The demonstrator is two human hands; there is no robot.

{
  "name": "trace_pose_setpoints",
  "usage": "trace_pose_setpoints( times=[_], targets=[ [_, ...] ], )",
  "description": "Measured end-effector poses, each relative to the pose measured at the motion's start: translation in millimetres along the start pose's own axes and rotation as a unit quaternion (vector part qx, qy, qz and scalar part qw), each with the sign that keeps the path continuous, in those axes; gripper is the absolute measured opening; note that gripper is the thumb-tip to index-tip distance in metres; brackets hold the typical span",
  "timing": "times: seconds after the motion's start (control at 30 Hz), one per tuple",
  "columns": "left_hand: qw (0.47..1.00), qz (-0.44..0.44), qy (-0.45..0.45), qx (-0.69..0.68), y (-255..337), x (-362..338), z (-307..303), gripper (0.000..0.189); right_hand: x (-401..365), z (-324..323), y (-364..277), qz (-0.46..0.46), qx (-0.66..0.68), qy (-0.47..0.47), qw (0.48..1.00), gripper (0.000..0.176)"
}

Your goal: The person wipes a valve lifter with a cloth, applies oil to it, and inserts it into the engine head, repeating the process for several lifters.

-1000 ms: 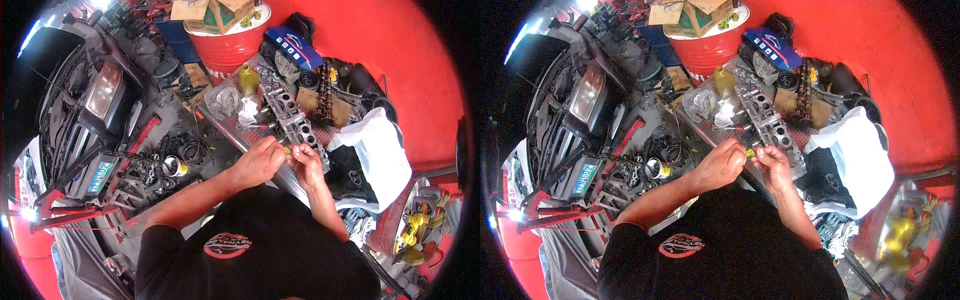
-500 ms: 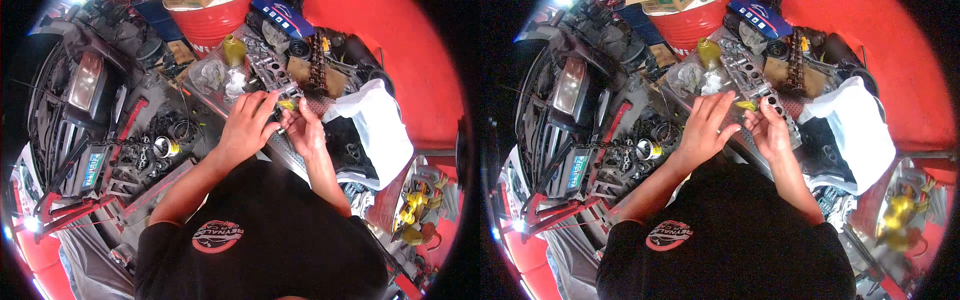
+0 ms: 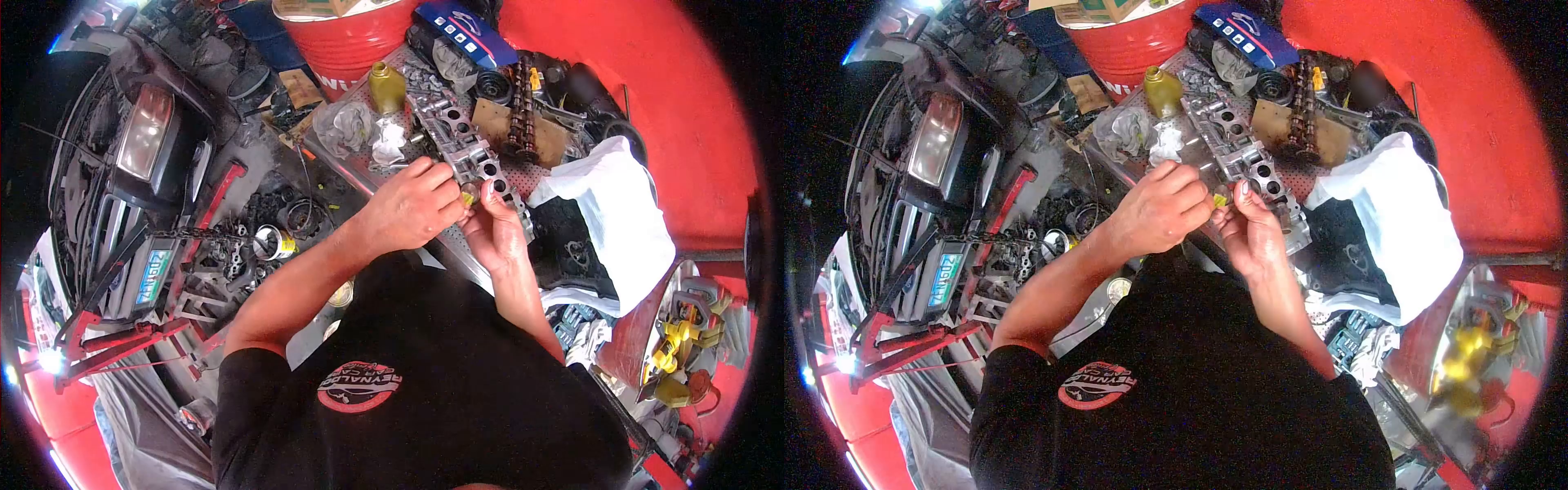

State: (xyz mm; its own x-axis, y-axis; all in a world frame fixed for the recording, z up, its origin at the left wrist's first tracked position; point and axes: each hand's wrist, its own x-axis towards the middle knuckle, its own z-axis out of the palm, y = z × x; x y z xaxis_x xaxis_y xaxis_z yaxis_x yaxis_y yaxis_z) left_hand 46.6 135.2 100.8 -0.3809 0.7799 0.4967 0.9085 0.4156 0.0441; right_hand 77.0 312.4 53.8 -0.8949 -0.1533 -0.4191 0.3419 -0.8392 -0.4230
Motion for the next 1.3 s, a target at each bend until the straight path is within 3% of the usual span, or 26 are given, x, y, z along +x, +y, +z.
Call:
trace_pose_setpoints(
  times=[0.17, 0.3, 0.4, 0.53, 0.63, 0.67, 0.77, 0.87, 0.97, 1.07, 1.27, 1.3],
  targets=[
    [0.998, 0.045, -0.040, 0.005, 1, -13, 1, 0.023, 7, -7, 3, -0.012, 0.012, 0.064, 0.998, 0.021],
    [1.000, -0.002, -0.010, -0.015, 3, -18, 4, 0.019, 7, -8, 9, 0.014, 0.004, 0.001, 1.000, 0.024],
    [0.965, -0.122, 0.105, -0.206, -3, -16, 2, 0.012, 2, -12, 9, 0.031, -0.033, -0.083, 0.996, 0.019],
    [0.862, -0.295, 0.119, -0.395, -9, -14, -3, 0.007, 6, -21, 23, 0.008, -0.021, -0.109, 0.994, 0.021],
    [0.844, -0.354, 0.028, -0.403, -17, -16, -15, 0.009, -6, 8, 15, 0.038, -0.073, -0.157, 0.984, 0.022],
    [0.851, -0.354, 0.038, -0.386, -17, -15, -17, 0.008, -3, 6, 14, 0.058, -0.088, -0.177, 0.979, 0.025],
    [0.923, -0.235, 0.029, -0.304, -27, -13, -26, 0.006, 2, 3, 10, 0.052, -0.122, -0.176, 0.975, 0.023],
    [0.961, -0.183, 0.059, -0.197, -21, -8, -26, 0.004, 10, -1, 9, 0.040, -0.100, -0.113, 0.988, 0.020],
    [0.964, -0.170, 0.118, -0.167, -15, -5, -25, 0.003, 14, -5, 9, 0.035, -0.091, -0.074, 0.992, 0.017],
    [0.960, -0.187, 0.191, -0.087, -21, 0, -55, 0.005, 23, -34, 10, 0.019, -0.087, 0.029, 0.996, 0.020],
    [0.949, -0.271, 0.162, 0.003, -36, -21, -78, 0.009, 16, -27, 12, 0.020, -0.020, -0.155, 0.987, 0.026],
    [0.937, -0.326, 0.123, 0.005, -40, -31, -81, 0.010, 19, -23, 14, 0.022, -0.008, -0.182, 0.983, 0.026]
  ],
)
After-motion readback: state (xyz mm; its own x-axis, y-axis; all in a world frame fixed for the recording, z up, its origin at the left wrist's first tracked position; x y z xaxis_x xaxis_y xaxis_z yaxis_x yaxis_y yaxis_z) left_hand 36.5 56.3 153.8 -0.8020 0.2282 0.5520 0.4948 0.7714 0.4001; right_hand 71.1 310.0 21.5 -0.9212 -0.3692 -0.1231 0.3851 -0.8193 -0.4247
